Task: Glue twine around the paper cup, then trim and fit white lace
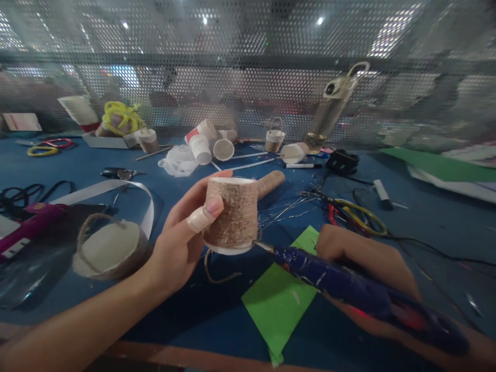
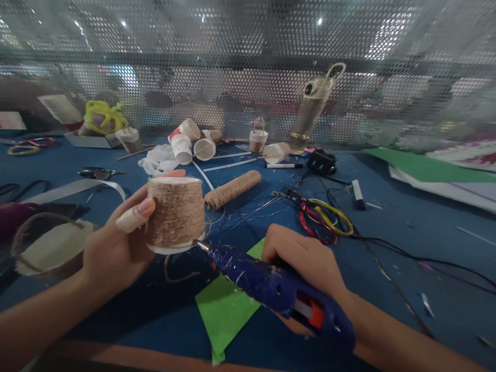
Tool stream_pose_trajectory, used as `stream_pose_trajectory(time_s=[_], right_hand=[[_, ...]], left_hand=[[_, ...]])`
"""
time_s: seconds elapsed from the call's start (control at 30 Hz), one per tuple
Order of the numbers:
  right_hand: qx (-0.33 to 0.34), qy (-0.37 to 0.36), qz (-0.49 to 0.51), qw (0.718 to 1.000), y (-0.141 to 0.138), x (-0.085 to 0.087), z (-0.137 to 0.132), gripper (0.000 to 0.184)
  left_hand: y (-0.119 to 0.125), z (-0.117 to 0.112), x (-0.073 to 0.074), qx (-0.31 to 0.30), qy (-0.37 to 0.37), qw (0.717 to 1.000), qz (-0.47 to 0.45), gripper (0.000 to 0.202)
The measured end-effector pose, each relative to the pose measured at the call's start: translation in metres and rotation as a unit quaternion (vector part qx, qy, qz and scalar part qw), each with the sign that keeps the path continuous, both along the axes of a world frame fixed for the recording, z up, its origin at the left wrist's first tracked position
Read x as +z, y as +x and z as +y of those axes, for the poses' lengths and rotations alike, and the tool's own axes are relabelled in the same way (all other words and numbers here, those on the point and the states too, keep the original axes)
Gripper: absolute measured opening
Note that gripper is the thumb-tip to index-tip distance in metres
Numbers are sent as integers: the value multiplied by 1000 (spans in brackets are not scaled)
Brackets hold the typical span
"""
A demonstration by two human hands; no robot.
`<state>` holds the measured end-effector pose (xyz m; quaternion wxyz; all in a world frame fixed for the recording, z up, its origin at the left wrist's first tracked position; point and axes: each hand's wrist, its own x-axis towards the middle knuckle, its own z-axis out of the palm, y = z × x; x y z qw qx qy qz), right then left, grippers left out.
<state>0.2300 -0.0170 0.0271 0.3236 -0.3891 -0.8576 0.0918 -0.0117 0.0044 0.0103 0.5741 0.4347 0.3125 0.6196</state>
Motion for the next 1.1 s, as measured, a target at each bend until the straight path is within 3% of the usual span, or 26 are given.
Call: stream_pose_trajectory(time_s=[0.1, 0.33, 0.67, 0.97, 1.1], right_hand=[[52, -40, -39, 997, 8, 4, 5, 17], [61, -63, -58, 994, 14, 6, 9, 16], [61, -7, 38, 997, 12, -21, 15, 19], [73, -47, -24, 996, 10, 1, 9, 19], [68, 0, 10, 998, 11, -9, 13, 18]], left_hand=[[0, 1, 0, -5, -8, 1000, -17, 38], [0, -2, 3, -25, -27, 998, -57, 38], [0, -3, 4, -29, -24, 998, -50, 38], [0, -3, 3, -27, -9, 999, -29, 36], [1, -3, 2, -25, -7, 1000, -15, 34]])
